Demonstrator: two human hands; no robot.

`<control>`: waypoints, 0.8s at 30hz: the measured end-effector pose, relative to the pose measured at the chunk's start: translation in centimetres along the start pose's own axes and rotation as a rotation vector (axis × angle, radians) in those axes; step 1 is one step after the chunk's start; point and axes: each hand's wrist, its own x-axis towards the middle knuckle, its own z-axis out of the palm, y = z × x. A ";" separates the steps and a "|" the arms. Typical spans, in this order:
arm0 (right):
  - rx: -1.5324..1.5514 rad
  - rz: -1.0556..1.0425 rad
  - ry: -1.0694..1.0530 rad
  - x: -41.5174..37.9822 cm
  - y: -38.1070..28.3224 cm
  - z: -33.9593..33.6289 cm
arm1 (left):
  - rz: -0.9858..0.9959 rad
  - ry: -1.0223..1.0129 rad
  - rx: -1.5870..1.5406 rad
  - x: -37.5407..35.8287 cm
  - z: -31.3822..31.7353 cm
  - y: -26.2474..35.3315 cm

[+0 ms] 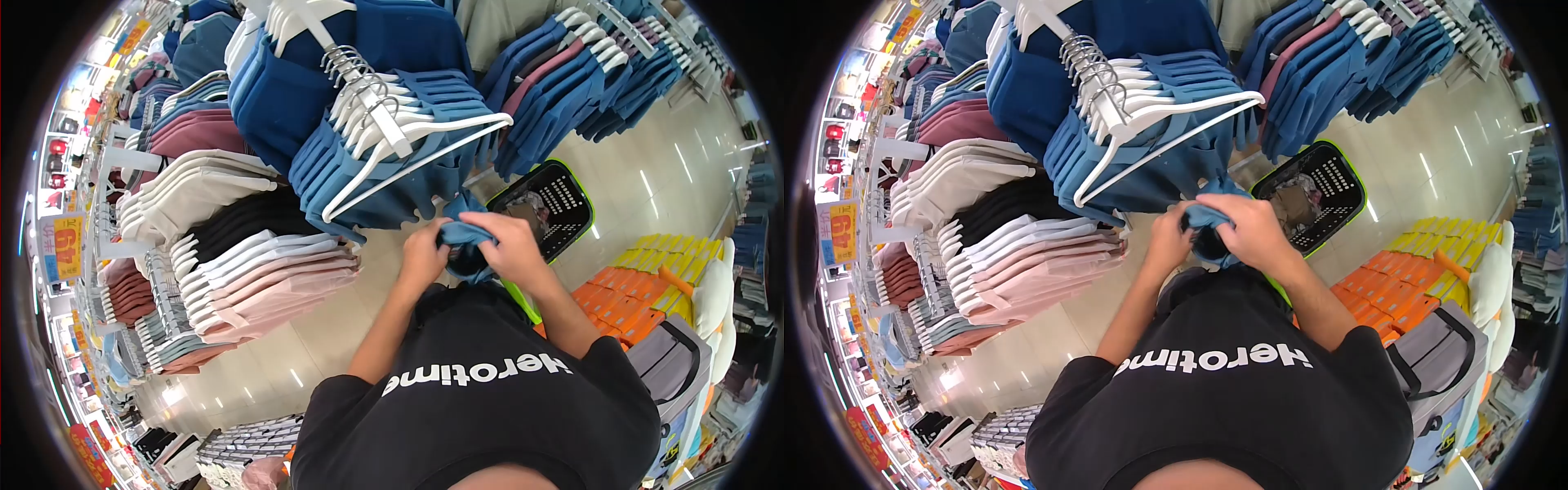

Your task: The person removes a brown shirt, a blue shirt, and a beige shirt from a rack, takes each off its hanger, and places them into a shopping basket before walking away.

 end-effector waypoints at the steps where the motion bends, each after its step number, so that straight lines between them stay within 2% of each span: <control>1: -0.009 0.027 0.054 0.1 0.1 -0.8 | -0.125 0.000 -0.022 0.2 0.2 0.3; 2: -0.044 0.031 0.103 0.2 0.5 -1.6 | -0.108 0.091 0.022 0.3 0.2 0.4; 5: -0.186 0.040 0.225 0.4 1.5 -4.3 | -0.197 0.127 -0.060 1.2 -1.5 1.4; 7: -0.287 0.011 0.318 0.3 2.4 -5.0 | -0.122 0.108 -0.032 2.1 -2.7 2.4; 9: -0.319 0.028 0.380 0.3 3.0 -5.4 | -0.039 -0.151 -0.046 2.7 -3.7 2.8; 13: -0.454 0.145 0.315 -0.2 3.6 -6.2 | 0.063 -0.223 0.095 4.2 -4.8 2.4; 16: -0.267 0.235 0.260 -0.9 5.0 -6.4 | 0.057 0.069 -0.186 5.6 -5.5 2.8; 17: -0.276 0.244 0.277 -1.1 4.7 -6.6 | 0.083 0.109 -0.312 5.9 -5.8 3.5; 19: 0.038 0.326 0.296 -1.3 3.4 -7.5 | 0.215 0.112 -0.410 6.5 -6.4 5.3; 23: 0.045 0.140 0.646 -1.2 -0.6 -9.4 | 0.407 -0.008 -0.460 7.3 -8.3 9.5; 24: -0.043 0.123 0.674 -1.3 -1.8 -10.4 | 0.461 -0.207 -0.368 7.6 -9.3 10.8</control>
